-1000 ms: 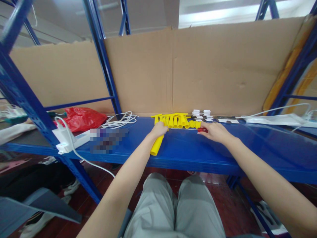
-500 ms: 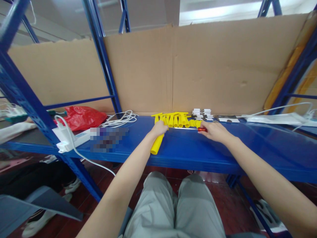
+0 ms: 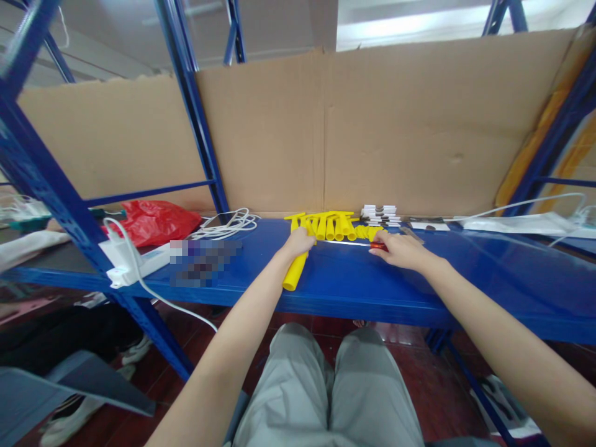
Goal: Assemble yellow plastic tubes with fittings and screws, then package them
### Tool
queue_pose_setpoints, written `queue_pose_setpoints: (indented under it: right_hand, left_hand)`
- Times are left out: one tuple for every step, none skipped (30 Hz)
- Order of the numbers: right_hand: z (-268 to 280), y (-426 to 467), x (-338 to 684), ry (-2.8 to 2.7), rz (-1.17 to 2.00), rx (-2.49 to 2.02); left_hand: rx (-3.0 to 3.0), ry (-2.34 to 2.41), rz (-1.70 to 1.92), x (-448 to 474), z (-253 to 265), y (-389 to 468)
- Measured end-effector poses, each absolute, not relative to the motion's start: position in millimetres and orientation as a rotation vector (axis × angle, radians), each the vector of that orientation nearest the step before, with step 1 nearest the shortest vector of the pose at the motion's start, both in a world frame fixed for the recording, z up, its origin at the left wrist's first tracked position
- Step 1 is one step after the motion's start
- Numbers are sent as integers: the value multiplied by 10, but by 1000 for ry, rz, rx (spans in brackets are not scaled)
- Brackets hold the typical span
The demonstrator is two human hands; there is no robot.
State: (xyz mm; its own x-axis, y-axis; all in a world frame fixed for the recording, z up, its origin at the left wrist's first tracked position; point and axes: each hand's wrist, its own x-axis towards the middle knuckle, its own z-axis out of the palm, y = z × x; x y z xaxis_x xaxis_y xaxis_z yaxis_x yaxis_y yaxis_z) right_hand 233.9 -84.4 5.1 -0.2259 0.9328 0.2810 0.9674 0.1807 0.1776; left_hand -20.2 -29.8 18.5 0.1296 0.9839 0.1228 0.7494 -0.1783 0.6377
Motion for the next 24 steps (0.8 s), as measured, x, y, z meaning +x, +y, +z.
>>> queue_pose_setpoints:
  right_hand:
    - [55,-851,2332,-2317,-485,-1897]
    - [58,-857,2328,-2305,-493,-1909]
    - [62,-861,2326,-2294,-509,-1916]
    - [65,-863,2328,-2285,-529,-1916]
    - [66,-863,2332,-2277,-551,-1909]
    - [67,-860,2340,-2270,-573,-1895]
    - [66,-854,2350,-2265,-591,-1877]
    - [64,-848,2361,-2263,-602,-1856]
    - [61,-840,2372,-2266,-603,-1833]
    - [59,-834,2382,-2273,-594,-1812]
    - [57,-828,2388,-2282,-578,-1794]
    - [56,-825,2390,-2291,-556,-1781]
    - [56,-824,2388,-2300,-533,-1774]
    - [57,-826,2383,-2305,-510,-1774]
    - [58,-829,2374,-2306,-493,-1781]
    - [59,-832,2366,-2300,-481,-1795]
    - [59,-835,2359,-2290,-474,-1813]
    - [58,-836,2354,-2281,-471,-1828]
    - [54,-834,2355,-2274,-472,-1838]
    - [49,-830,2359,-2271,-476,-1841]
    - [43,-824,2368,-2271,-485,-1835]
    - [35,-815,2380,-2274,-495,-1824]
    - [28,-807,2393,-2276,-507,-1810]
    - [22,-798,2405,-2277,-518,-1796]
  left_hand:
    - [1987,1667,744,-203,184,-295]
    - [1986,1664,747,-205,181,-292]
    - [1986,1659,751,-207,178,-287]
    - [1986,1652,755,-210,173,-282]
    - [1987,1648,756,-212,167,-276]
    - [1989,1645,754,-215,161,-269]
    - [1991,1642,754,-217,155,-262]
    - [1991,1639,755,-218,149,-255]
    - [1988,1637,758,-219,144,-248]
    - [1982,1637,762,-219,140,-241]
    - [1975,1638,765,-220,136,-233]
    - [1968,1641,766,-220,132,-225]
    - [1961,1645,761,-220,128,-216]
    - [1957,1647,758,-220,124,-206]
    - [1953,1646,757,-219,118,-197]
    - [1945,1640,759,-219,112,-189]
    - [1932,1626,761,-218,105,-182]
    - [1913,1608,764,-217,99,-177]
    - [1890,1587,768,-215,93,-175]
    - [1868,1565,770,-214,89,-176]
    - [1850,1545,771,-212,86,-180]
    - [1840,1529,775,-210,85,-186]
    - [1838,1519,778,-209,85,-193]
    - [1843,1514,782,-209,87,-202]
